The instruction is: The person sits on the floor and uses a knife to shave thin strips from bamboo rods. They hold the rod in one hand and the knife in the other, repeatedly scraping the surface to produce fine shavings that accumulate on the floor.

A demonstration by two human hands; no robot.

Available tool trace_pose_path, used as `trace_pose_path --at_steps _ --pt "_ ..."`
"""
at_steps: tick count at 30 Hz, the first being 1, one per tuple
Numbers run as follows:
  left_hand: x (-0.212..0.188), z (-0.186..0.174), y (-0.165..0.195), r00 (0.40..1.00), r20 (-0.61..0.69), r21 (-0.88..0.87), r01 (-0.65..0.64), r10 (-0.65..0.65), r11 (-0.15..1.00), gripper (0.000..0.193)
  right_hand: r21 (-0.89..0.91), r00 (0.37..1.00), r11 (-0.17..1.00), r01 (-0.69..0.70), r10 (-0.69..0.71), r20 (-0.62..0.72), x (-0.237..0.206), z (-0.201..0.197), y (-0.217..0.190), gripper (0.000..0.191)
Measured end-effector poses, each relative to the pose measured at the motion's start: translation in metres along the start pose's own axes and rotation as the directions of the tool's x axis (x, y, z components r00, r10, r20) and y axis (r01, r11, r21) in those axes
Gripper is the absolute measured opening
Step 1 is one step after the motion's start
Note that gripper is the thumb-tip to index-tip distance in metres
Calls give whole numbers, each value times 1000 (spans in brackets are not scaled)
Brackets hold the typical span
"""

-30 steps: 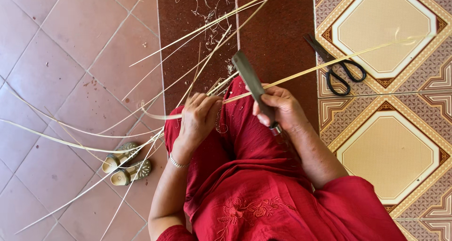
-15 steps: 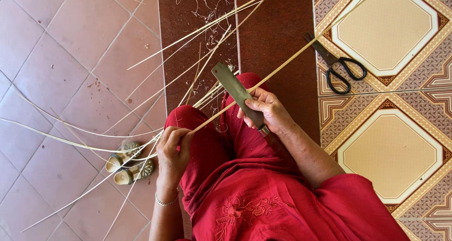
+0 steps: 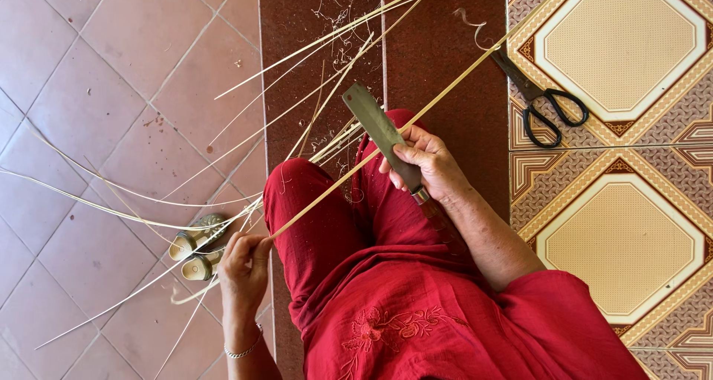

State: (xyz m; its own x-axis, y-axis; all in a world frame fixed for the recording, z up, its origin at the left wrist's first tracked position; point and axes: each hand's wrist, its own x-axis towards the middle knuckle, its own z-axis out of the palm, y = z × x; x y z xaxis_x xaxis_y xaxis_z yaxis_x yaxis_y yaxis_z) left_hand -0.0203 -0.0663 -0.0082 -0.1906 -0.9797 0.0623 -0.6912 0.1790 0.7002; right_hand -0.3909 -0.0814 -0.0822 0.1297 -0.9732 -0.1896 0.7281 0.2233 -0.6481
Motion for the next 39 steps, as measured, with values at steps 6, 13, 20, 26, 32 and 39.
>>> trace_pose_path --at_steps 6,13,20,26,32,39 --pt "-2 -6 -9 995 89 52 -38 33 998 13 -57 1000 998 5 -4 15 -1 11 2 13" --pt "27 34 33 933 134 32 -340 333 940 25 -156 993 985 -70 84 81 -6 39 30 14" --pt "48 71 54 943 121 -207 -281 310 937 7 -121 985 983 -135 146 89 -11 47 39 16" --pt "37 53 37 962 252 -197 -58 108 979 6 -55 991 992 -111 115 71 -9 35 28 15" --pt "16 28 4 966 257 -172 19 26 985 8 -8 994 997 -75 75 82 0 27 25 16" --pt "-1 8 -22 952 304 -275 110 -22 955 9 5 997 999 -48 48 55 1 26 20 25"
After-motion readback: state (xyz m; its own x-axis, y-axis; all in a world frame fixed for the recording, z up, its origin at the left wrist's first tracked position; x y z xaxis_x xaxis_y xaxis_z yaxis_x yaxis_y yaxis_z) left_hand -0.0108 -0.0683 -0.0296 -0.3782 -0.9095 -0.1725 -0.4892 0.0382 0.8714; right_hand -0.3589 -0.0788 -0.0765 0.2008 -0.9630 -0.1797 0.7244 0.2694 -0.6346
